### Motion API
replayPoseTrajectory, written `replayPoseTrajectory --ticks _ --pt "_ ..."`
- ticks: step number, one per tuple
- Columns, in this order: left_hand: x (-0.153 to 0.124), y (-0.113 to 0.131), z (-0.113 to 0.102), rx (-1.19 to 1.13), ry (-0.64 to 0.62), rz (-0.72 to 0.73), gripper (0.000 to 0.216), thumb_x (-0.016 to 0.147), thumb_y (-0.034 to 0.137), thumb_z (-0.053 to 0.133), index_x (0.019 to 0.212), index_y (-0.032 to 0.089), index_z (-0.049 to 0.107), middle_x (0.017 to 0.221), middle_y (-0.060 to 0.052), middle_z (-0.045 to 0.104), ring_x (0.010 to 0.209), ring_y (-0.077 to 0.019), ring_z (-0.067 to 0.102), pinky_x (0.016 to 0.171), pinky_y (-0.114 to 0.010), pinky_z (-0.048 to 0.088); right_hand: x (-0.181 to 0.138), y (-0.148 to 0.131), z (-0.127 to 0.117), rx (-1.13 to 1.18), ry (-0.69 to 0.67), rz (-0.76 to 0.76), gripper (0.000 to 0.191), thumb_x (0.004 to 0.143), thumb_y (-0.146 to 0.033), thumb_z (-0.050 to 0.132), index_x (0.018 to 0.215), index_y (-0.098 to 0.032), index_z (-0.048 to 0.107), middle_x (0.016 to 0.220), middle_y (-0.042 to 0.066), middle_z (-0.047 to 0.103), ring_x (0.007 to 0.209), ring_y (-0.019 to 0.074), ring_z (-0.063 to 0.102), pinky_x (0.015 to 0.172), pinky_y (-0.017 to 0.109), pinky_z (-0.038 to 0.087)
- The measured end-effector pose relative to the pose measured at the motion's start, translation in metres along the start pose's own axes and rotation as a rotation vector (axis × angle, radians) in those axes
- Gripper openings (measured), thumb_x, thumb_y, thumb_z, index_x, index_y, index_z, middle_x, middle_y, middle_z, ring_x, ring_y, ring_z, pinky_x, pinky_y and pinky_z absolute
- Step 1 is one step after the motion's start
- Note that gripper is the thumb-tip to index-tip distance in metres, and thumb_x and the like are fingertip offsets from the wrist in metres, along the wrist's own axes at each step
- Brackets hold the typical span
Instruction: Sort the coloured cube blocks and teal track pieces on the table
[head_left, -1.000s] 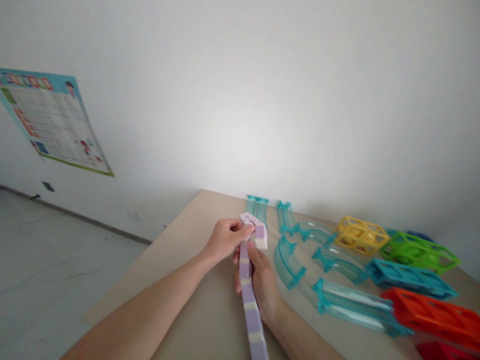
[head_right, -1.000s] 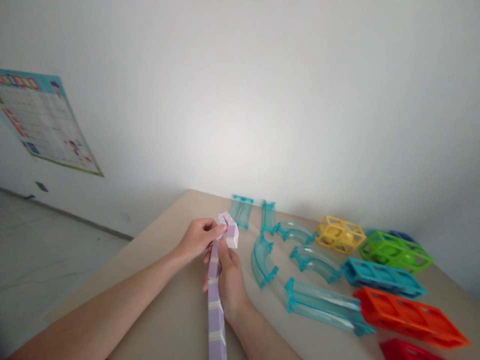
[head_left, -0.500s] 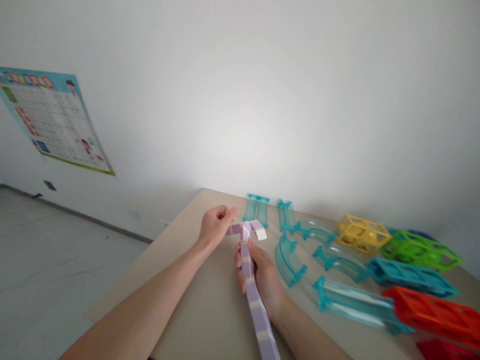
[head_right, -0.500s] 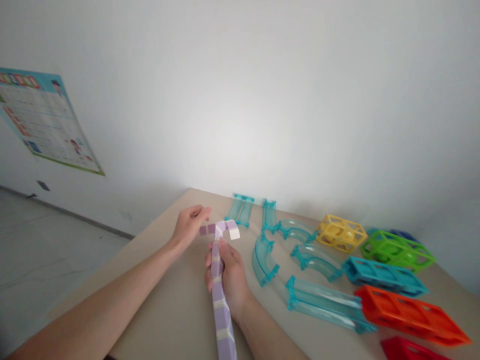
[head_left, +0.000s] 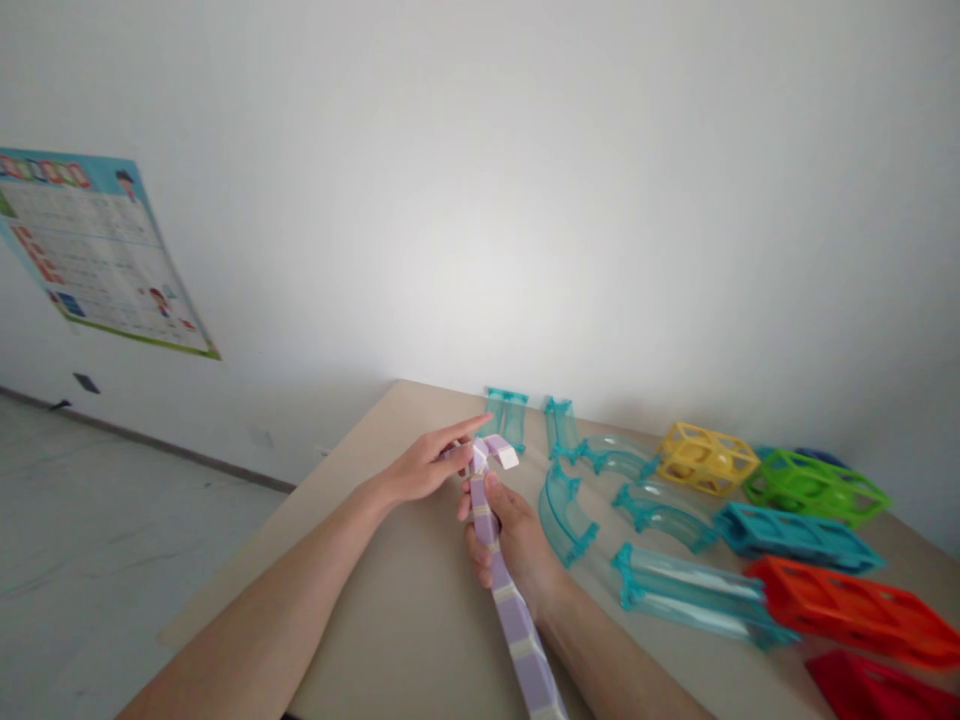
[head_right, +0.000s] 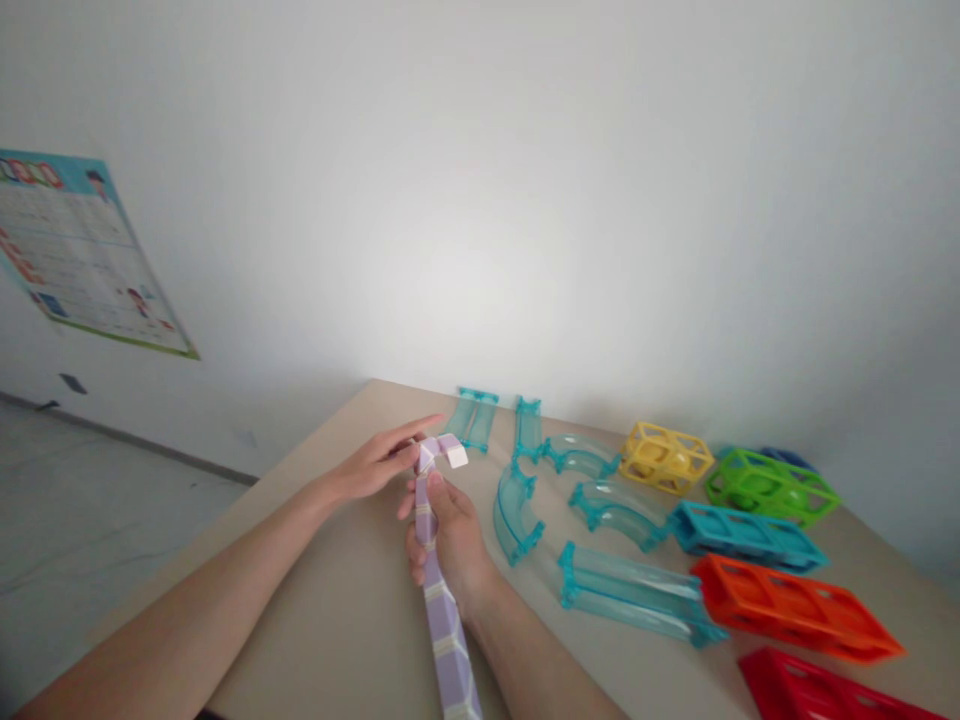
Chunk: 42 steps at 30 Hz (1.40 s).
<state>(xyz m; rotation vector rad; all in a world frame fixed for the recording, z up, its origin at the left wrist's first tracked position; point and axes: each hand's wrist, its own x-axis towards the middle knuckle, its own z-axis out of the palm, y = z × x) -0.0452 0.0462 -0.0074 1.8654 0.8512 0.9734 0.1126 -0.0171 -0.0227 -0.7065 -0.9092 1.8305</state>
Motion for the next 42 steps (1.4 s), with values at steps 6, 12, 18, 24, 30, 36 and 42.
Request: replayPoseTrajectory --ticks 6,12,18,24,30,36,42 --pt "0.001 0.007 0.003 0.117 -0.027 0.034 0.047 0.089 0.053 0.046 0.115 0.018 0.065 0.100 -0.008 0.065 0.076 -0.0150 0.058 0.073 -0.025 0.046 0.002 0.001 -0.001 -0.122 0.036 0.015 0.050 0.076 -0.065 0.059 0.088 -0.016 0.055 0.053 -0.005 0.057 0.025 0.0051 0.038 0.022 0.017 0.032" --pt "0.004 0.003 0.010 0.104 0.001 -0.032 0.042 0.089 0.052 0.045 0.103 0.018 0.065 0.094 -0.005 0.067 0.073 -0.0142 0.059 0.065 -0.022 0.046 0.006 0.009 -0.002 -0.303 0.166 -0.032 0.053 0.079 -0.069 0.050 0.085 -0.016 0.054 0.043 -0.007 0.051 0.023 0.0078 0.040 0.022 0.017 0.029" --pt "0.006 0.002 0.008 0.066 0.085 -0.045 0.038 0.088 0.051 0.047 0.094 0.017 0.062 0.074 0.000 0.059 0.058 -0.0103 0.053 0.056 -0.021 0.042 0.002 0.003 -0.003 -0.168 0.146 0.056 0.055 0.080 -0.068 0.049 0.097 -0.016 0.056 0.057 -0.003 0.060 0.029 0.0087 0.046 0.024 0.018 0.034" --pt "0.010 -0.003 -0.001 0.044 0.227 -0.034 0.039 0.089 0.053 0.045 0.087 0.017 0.058 0.067 0.002 0.053 0.054 -0.0094 0.049 0.052 -0.021 0.041 -0.005 -0.007 -0.005 -0.037 -0.086 0.352 0.055 0.089 -0.063 0.037 0.112 -0.016 0.054 0.049 -0.004 0.056 0.031 0.0109 0.047 0.028 0.019 0.040" --pt "0.012 -0.009 0.000 0.021 0.296 -0.054 0.035 0.089 0.049 0.047 0.083 0.016 0.057 0.063 0.003 0.051 0.050 -0.0085 0.049 0.050 -0.020 0.039 0.000 0.002 -0.004 -0.181 0.077 0.066 0.063 0.081 -0.067 0.052 0.117 -0.016 0.049 0.044 -0.008 0.052 0.025 0.0087 0.040 0.023 0.016 0.030" --pt "0.011 -0.005 -0.009 -0.475 0.260 -0.371 0.035 0.076 0.029 0.061 0.108 0.016 0.056 0.060 0.002 0.058 0.045 -0.0112 0.053 0.040 -0.019 0.034 -0.003 -0.006 -0.006 -0.081 -0.021 0.148 0.047 0.087 -0.058 0.047 0.111 -0.018 0.052 0.047 -0.005 0.055 0.028 0.0102 0.045 0.025 0.018 0.036" --pt "0.007 -0.011 -0.018 -0.778 -0.181 -0.583 0.035 0.081 0.039 0.054 0.078 0.005 0.064 0.061 -0.011 0.063 0.040 -0.0116 0.052 0.036 -0.021 0.035 -0.001 -0.009 -0.013 0.044 -0.127 0.242 0.041 0.088 -0.056 0.046 0.097 -0.017 0.058 0.052 -0.005 0.054 0.031 0.0088 0.046 0.027 0.018 0.039"
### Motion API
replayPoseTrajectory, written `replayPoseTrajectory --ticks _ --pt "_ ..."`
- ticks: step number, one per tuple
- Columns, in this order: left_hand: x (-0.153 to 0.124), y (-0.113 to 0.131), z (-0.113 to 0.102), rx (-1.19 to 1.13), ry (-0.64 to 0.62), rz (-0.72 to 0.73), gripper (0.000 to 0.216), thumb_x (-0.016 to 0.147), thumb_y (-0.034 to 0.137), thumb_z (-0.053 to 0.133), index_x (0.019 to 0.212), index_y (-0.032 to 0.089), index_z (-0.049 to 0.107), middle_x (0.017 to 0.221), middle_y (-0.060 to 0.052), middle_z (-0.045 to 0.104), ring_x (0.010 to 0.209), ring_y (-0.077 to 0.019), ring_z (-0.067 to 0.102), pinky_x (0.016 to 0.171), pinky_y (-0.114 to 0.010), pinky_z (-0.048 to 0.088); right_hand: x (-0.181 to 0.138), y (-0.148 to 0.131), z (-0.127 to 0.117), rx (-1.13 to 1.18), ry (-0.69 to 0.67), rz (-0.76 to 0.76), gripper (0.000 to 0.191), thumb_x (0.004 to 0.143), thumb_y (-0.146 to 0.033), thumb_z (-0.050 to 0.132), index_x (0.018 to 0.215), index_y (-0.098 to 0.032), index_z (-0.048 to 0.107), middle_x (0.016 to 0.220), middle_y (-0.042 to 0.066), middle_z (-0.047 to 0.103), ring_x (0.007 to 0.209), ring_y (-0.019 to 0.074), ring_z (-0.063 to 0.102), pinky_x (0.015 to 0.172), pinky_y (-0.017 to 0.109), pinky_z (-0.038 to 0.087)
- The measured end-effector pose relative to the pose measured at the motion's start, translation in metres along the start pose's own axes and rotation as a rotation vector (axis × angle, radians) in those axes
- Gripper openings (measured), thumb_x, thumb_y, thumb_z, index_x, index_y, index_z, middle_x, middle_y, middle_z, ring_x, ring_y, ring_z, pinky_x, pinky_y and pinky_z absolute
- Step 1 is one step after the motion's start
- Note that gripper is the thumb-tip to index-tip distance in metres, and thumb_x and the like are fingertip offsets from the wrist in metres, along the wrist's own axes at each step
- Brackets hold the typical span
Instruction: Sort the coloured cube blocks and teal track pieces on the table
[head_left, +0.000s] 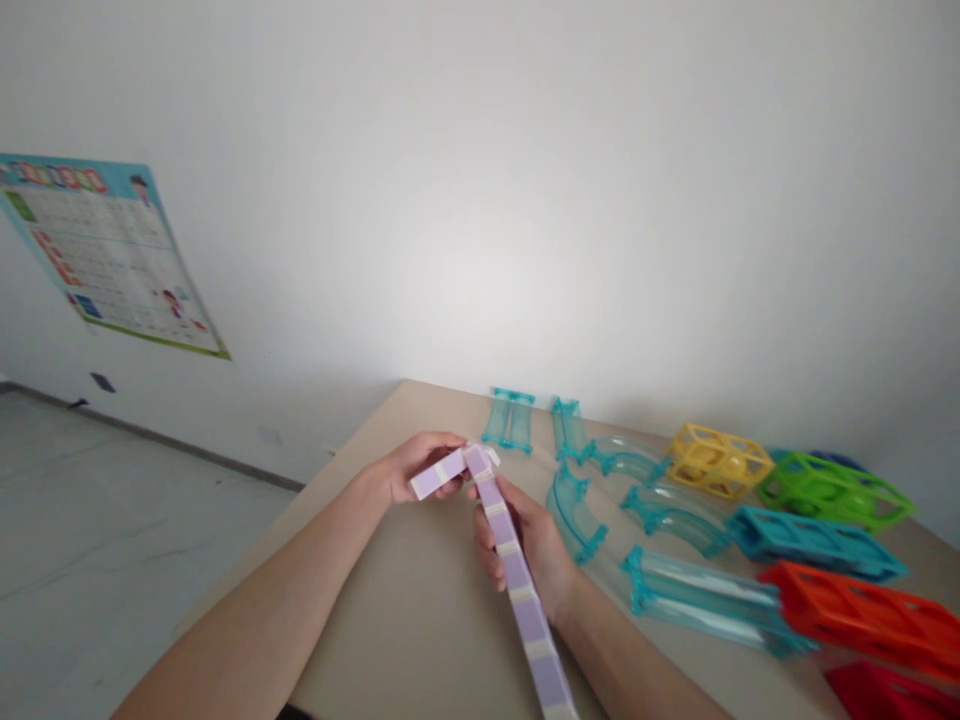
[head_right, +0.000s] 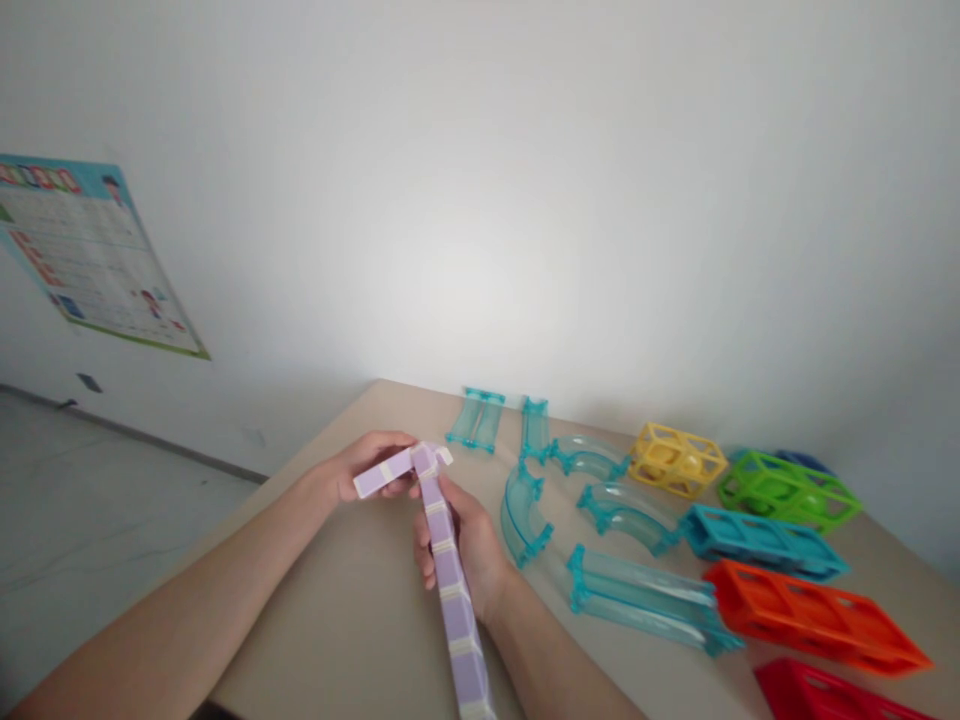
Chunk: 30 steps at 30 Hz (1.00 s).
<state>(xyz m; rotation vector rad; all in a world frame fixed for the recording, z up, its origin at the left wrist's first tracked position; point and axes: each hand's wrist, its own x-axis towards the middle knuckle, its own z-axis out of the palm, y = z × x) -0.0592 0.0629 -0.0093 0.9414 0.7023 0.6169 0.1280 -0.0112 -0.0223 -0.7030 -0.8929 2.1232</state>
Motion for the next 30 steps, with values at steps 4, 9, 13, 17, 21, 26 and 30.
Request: replayPoseTrajectory --ticks 4,9,13,17,21,26,30 --pt "-0.001 -0.006 0.005 -0.011 -0.169 -0.043 0.034 0.085 0.039 0.054 0.088 0.007 0.065 0.065 -0.008 0.064 0.041 -0.0114 0.055 0.035 -0.019 0.038 0.001 0.000 0.001 0.006 -0.033 0.023 0.045 0.088 -0.060 0.045 0.091 -0.017 0.059 0.051 -0.006 0.051 0.030 0.0071 0.043 0.026 0.017 0.038" --pt "-0.001 -0.006 0.010 0.011 -0.155 -0.028 0.035 0.085 0.035 0.053 0.103 0.007 0.064 0.061 -0.007 0.065 0.037 -0.0102 0.054 0.031 -0.016 0.035 0.002 -0.001 0.003 -0.040 0.068 0.031 0.044 0.086 -0.058 0.048 0.084 -0.015 0.059 0.050 -0.005 0.053 0.027 0.0067 0.041 0.024 0.017 0.035" --pt "-0.002 -0.002 0.010 0.049 -0.135 -0.024 0.036 0.084 0.034 0.055 0.105 0.006 0.064 0.063 -0.008 0.066 0.039 -0.0100 0.054 0.031 -0.016 0.035 0.005 0.001 0.003 -0.065 0.117 -0.015 0.042 0.083 -0.057 0.052 0.083 -0.016 0.059 0.054 -0.004 0.059 0.025 0.0069 0.043 0.023 0.018 0.035" --pt "-0.006 0.003 0.007 0.166 -0.119 -0.083 0.041 0.080 0.033 0.060 0.113 0.008 0.062 0.066 -0.009 0.067 0.040 -0.0103 0.054 0.032 -0.016 0.036 0.006 0.000 0.000 -0.180 0.161 0.015 0.042 0.082 -0.054 0.053 0.081 -0.013 0.062 0.055 -0.002 0.062 0.026 0.0088 0.048 0.023 0.018 0.036" --pt "-0.011 0.007 0.008 0.305 -0.039 -0.133 0.043 0.074 0.031 0.068 0.112 0.010 0.063 0.066 -0.006 0.067 0.040 -0.0113 0.055 0.033 -0.018 0.040 0.004 -0.001 0.001 -0.339 0.208 0.078 0.039 0.081 -0.049 0.054 0.076 -0.011 0.063 0.052 0.001 0.063 0.027 0.0105 0.050 0.025 0.020 0.039" --pt "-0.013 0.008 0.008 0.345 0.001 -0.109 0.042 0.069 0.024 0.071 0.109 0.011 0.065 0.075 -0.006 0.070 0.046 -0.0128 0.060 0.035 -0.019 0.045 0.004 0.000 0.005 -0.460 0.240 0.041 0.036 0.076 -0.048 0.060 0.066 -0.013 0.058 0.050 0.003 0.063 0.028 0.0128 0.051 0.026 0.022 0.039" --pt "-0.012 0.006 0.003 0.280 -0.067 -0.077 0.049 0.075 0.026 0.061 0.122 0.012 0.059 0.073 -0.007 0.070 0.043 -0.0164 0.063 0.033 -0.021 0.045 0.002 0.000 0.008 -0.470 0.275 -0.003 0.035 0.072 -0.048 0.062 0.066 -0.015 0.055 0.048 0.002 0.062 0.028 0.0126 0.051 0.026 0.021 0.038"
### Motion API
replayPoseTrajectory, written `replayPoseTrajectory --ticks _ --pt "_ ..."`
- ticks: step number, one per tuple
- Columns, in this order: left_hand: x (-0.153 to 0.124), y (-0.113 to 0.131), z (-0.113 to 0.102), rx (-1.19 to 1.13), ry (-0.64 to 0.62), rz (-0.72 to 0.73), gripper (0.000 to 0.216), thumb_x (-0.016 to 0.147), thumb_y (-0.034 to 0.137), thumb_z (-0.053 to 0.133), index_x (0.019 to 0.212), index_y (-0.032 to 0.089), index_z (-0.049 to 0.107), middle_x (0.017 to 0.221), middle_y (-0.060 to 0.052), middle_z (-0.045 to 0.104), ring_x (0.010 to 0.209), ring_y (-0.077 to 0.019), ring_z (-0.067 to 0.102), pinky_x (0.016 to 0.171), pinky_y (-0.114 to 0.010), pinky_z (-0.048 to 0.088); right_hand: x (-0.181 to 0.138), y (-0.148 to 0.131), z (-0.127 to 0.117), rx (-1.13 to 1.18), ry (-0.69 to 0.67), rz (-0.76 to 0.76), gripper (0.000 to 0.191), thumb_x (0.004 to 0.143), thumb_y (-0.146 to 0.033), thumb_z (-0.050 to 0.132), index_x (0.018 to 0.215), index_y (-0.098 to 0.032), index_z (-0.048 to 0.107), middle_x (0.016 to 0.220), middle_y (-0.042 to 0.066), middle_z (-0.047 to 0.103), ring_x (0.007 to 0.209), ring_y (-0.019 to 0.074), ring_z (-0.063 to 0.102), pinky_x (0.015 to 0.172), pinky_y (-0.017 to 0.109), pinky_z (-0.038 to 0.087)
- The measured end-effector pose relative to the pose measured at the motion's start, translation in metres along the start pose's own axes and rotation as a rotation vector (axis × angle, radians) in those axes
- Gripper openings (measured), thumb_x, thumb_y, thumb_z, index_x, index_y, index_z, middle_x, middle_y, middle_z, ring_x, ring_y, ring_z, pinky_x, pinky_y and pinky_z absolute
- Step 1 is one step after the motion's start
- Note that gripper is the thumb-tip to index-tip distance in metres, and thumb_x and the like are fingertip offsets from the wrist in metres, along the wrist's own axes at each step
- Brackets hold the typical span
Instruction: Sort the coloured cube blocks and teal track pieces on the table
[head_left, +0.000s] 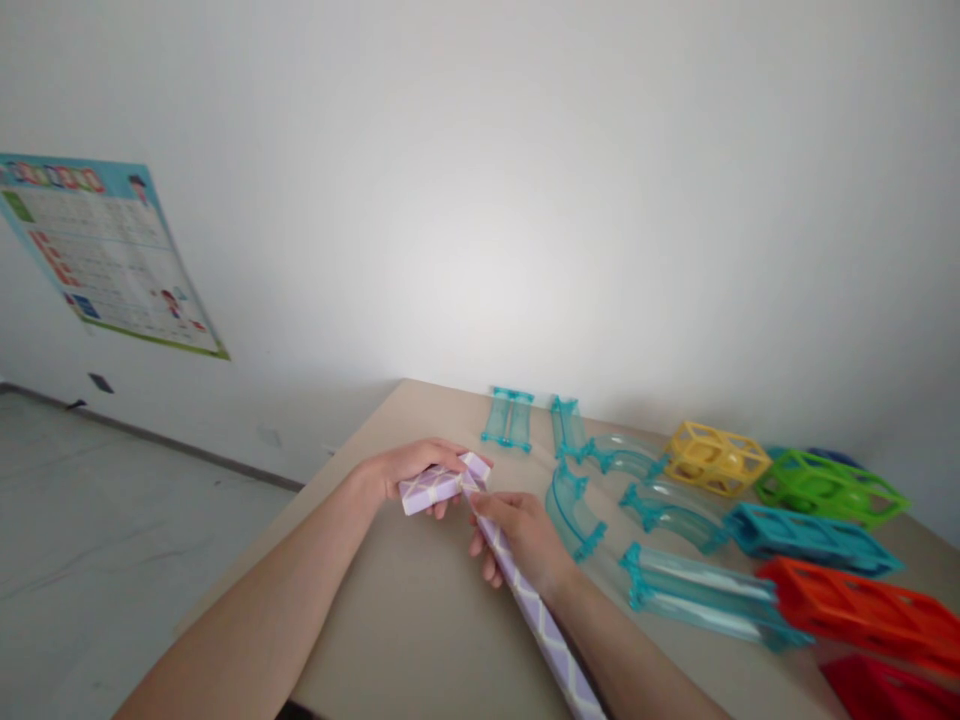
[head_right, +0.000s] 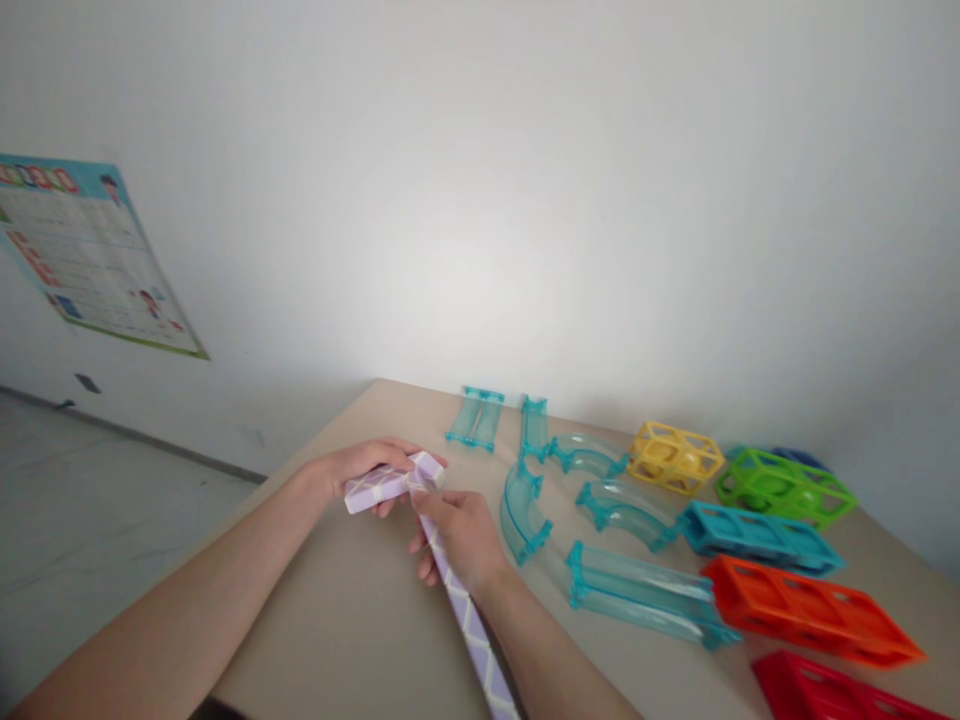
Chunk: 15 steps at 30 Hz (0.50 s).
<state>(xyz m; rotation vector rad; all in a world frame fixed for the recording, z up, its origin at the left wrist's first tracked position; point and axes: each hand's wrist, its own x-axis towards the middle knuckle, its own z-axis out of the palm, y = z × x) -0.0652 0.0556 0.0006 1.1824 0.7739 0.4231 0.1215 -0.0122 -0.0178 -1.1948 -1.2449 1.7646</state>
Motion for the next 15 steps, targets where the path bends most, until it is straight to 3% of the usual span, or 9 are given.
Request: replayPoseTrajectory --ticks 6,10,15 --pt "0.002 -0.001 0.011 0.018 0.059 0.058 0.044 0.075 0.024 0.062 0.116 0.010 0.061 0.079 -0.010 0.072 0.042 -0.0158 0.062 0.034 -0.020 0.046 -0.001 0.002 0.002 -0.087 0.152 -0.020 0.031 0.073 -0.046 0.062 0.064 -0.018 0.052 0.043 -0.001 0.059 0.027 0.0119 0.049 0.025 0.020 0.035" --pt "0.005 -0.004 0.014 0.030 0.088 0.170 0.037 0.076 0.024 0.064 0.111 0.011 0.064 0.079 -0.009 0.070 0.046 -0.0144 0.062 0.040 -0.022 0.051 0.001 0.005 0.001 -0.043 0.131 -0.034 0.032 0.075 -0.048 0.061 0.068 -0.018 0.051 0.045 -0.002 0.059 0.028 0.0128 0.051 0.025 0.020 0.036" --pt "0.004 -0.007 0.008 0.057 -0.076 0.130 0.053 0.069 0.023 0.071 0.121 0.016 0.060 0.086 -0.008 0.068 0.056 -0.0153 0.064 0.047 -0.022 0.052 0.002 0.006 -0.001 -0.046 0.079 -0.086 0.037 0.076 -0.053 0.059 0.068 -0.017 0.053 0.044 -0.004 0.055 0.027 0.0119 0.051 0.025 0.019 0.035"
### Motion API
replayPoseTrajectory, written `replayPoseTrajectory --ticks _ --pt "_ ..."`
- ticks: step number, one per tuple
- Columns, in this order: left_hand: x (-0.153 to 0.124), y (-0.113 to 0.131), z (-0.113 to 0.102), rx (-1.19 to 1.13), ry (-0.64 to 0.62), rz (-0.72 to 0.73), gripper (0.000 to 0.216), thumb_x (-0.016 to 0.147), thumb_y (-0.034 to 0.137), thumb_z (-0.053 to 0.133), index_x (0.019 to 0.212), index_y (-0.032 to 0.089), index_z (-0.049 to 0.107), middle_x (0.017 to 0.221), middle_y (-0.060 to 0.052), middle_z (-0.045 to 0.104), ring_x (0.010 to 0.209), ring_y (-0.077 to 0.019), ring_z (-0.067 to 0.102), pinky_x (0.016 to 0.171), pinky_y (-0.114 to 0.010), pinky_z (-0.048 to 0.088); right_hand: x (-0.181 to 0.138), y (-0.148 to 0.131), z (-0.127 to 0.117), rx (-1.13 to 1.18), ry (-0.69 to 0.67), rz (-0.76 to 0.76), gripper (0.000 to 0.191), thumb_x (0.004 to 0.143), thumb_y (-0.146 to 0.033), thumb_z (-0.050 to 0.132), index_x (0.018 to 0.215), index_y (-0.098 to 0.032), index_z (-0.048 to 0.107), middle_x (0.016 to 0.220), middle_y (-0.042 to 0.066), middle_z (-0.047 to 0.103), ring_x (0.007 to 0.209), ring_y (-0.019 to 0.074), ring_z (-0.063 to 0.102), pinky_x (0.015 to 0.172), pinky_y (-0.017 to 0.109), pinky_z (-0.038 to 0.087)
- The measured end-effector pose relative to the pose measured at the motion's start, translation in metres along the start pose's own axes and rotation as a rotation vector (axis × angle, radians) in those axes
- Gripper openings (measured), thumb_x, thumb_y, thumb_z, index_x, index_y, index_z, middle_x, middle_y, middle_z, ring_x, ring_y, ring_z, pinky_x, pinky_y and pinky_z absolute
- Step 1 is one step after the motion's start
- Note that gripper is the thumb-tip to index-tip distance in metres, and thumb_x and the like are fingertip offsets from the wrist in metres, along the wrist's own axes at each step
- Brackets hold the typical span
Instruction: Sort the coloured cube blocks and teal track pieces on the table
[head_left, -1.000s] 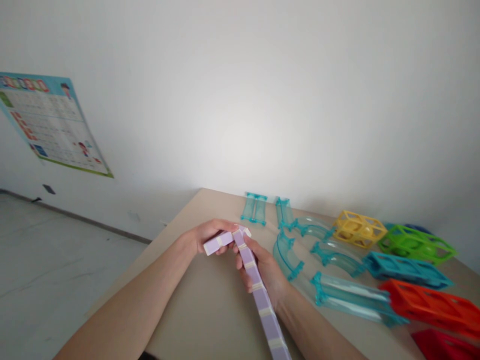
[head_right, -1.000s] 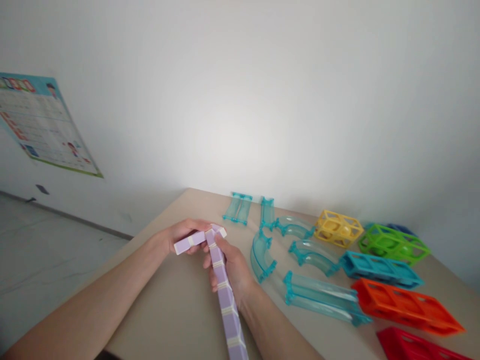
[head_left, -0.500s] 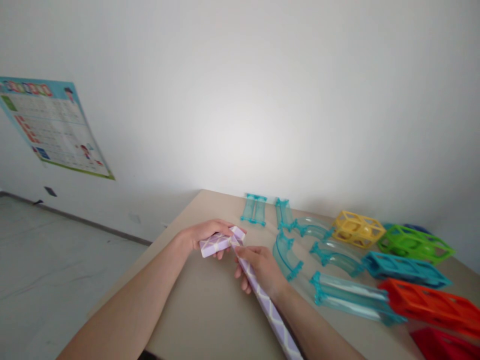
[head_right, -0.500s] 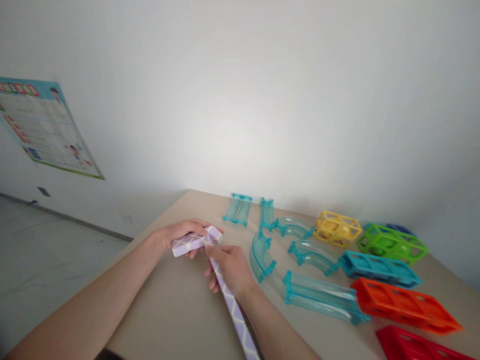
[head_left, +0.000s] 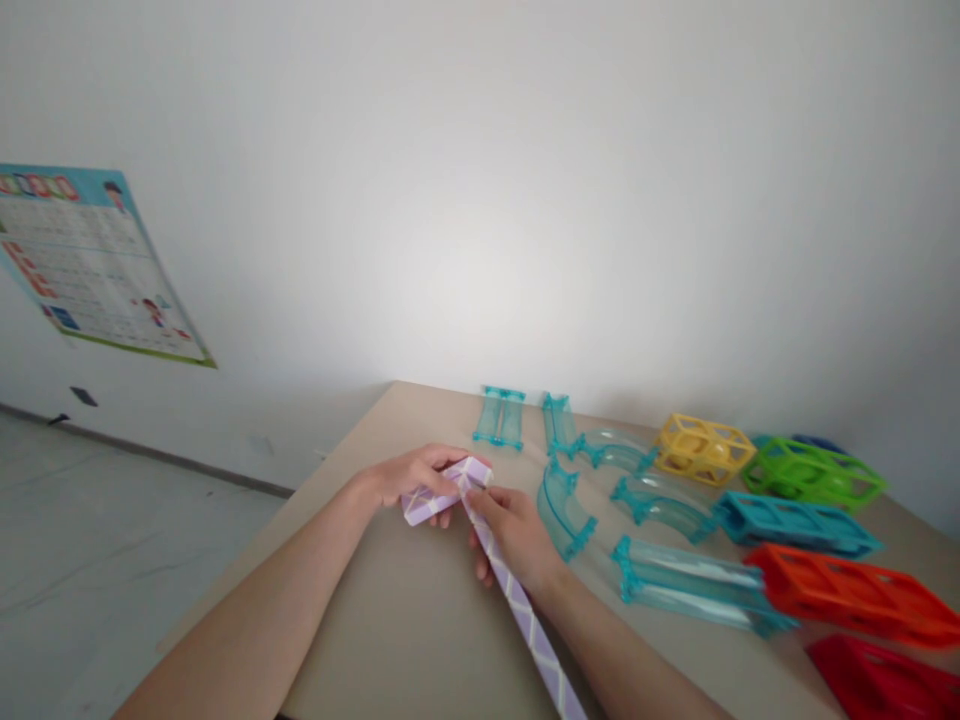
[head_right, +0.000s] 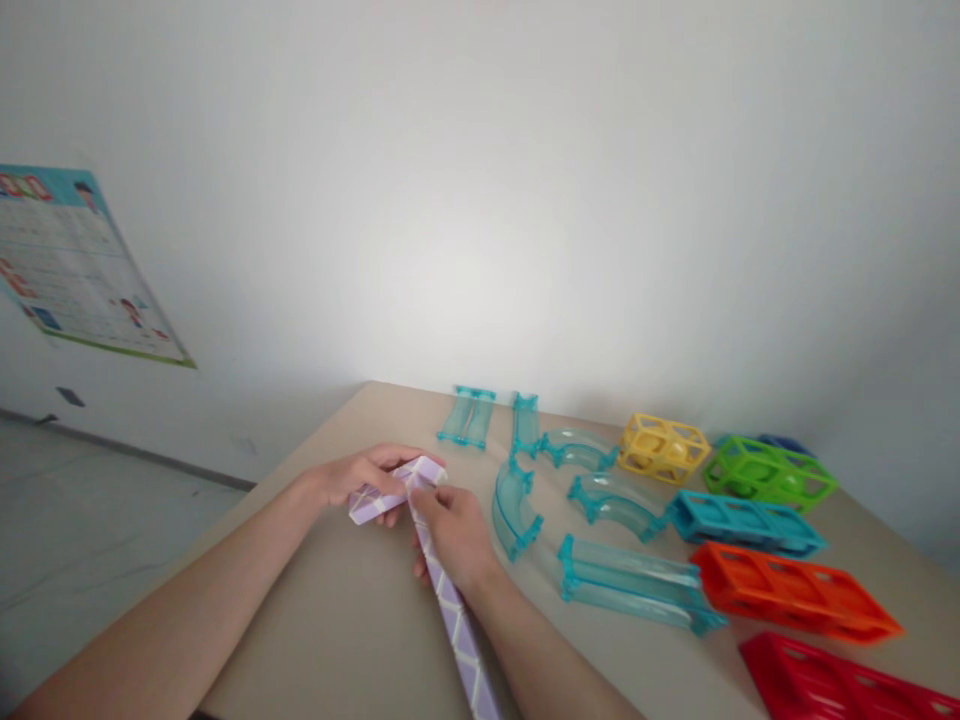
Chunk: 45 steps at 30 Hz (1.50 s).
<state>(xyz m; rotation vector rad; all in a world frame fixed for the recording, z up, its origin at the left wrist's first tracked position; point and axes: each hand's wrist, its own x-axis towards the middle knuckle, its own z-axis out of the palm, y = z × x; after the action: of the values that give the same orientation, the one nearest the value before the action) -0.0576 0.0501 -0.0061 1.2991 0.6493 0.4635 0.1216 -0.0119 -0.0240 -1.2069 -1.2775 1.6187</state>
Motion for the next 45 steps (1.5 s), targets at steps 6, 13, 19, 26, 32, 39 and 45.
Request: replayPoseTrajectory --ticks 6,13,19,26,32,39,45 --pt "0.001 -0.002 0.000 0.130 0.018 0.111 0.067 0.069 0.029 0.076 0.131 0.018 0.053 0.094 -0.007 0.061 0.067 -0.0129 0.058 0.054 -0.021 0.050 0.002 0.003 -0.003 -0.002 0.022 -0.020 0.036 0.080 -0.051 0.052 0.067 -0.018 0.053 0.043 -0.004 0.054 0.027 0.0111 0.050 0.026 0.018 0.034" --pt "0.004 -0.004 0.000 0.175 0.085 0.177 0.065 0.072 0.035 0.074 0.131 0.018 0.053 0.095 -0.008 0.062 0.064 -0.0118 0.056 0.053 -0.021 0.048 0.003 0.004 -0.001 0.102 0.022 -0.015 0.036 0.080 -0.053 0.054 0.071 -0.018 0.054 0.042 -0.005 0.053 0.026 0.0125 0.049 0.025 0.020 0.034" --pt "0.001 -0.003 0.002 0.147 0.031 0.035 0.052 0.077 0.043 0.068 0.119 0.015 0.058 0.074 -0.005 0.060 0.052 -0.0123 0.057 0.046 -0.020 0.045 0.002 0.004 0.001 0.078 0.021 -0.024 0.042 0.077 -0.059 0.059 0.072 -0.018 0.056 0.040 -0.006 0.050 0.025 0.0120 0.047 0.024 0.020 0.032" --pt "0.005 -0.004 0.003 0.425 0.096 0.274 0.061 0.079 0.046 0.065 0.129 0.013 0.054 0.089 -0.007 0.064 0.069 -0.0152 0.058 0.059 -0.022 0.044 0.001 0.005 0.001 0.105 0.010 -0.024 0.038 0.083 -0.056 0.052 0.073 -0.019 0.054 0.041 -0.005 0.052 0.026 0.0116 0.047 0.026 0.020 0.031" --pt "0.007 -0.001 0.010 0.561 0.298 0.412 0.051 0.075 0.025 0.071 0.124 0.014 0.061 0.120 -0.011 0.063 0.106 -0.0241 0.058 0.092 -0.030 0.042 0.001 -0.003 -0.004 0.399 -0.155 0.148 0.031 0.088 -0.048 0.039 0.083 -0.019 0.050 0.045 -0.007 0.050 0.027 0.0091 0.043 0.027 0.019 0.034" --pt "0.004 0.003 0.011 0.553 0.371 0.394 0.048 0.072 0.027 0.074 0.117 0.014 0.066 0.116 -0.011 0.067 0.104 -0.0262 0.061 0.092 -0.034 0.044 0.010 0.000 -0.013 0.579 -0.366 0.207 0.032 0.091 -0.048 0.033 0.082 -0.020 0.048 0.045 -0.008 0.046 0.026 0.0083 0.038 0.025 0.018 0.029" --pt "0.004 0.002 0.009 0.577 0.389 0.419 0.048 0.071 0.028 0.075 0.116 0.015 0.066 0.116 -0.010 0.067 0.105 -0.0248 0.060 0.091 -0.030 0.044 0.010 -0.001 -0.014 0.602 -0.403 0.177 0.034 0.092 -0.047 0.029 0.080 -0.020 0.048 0.044 -0.007 0.046 0.025 0.0085 0.038 0.024 0.017 0.030"
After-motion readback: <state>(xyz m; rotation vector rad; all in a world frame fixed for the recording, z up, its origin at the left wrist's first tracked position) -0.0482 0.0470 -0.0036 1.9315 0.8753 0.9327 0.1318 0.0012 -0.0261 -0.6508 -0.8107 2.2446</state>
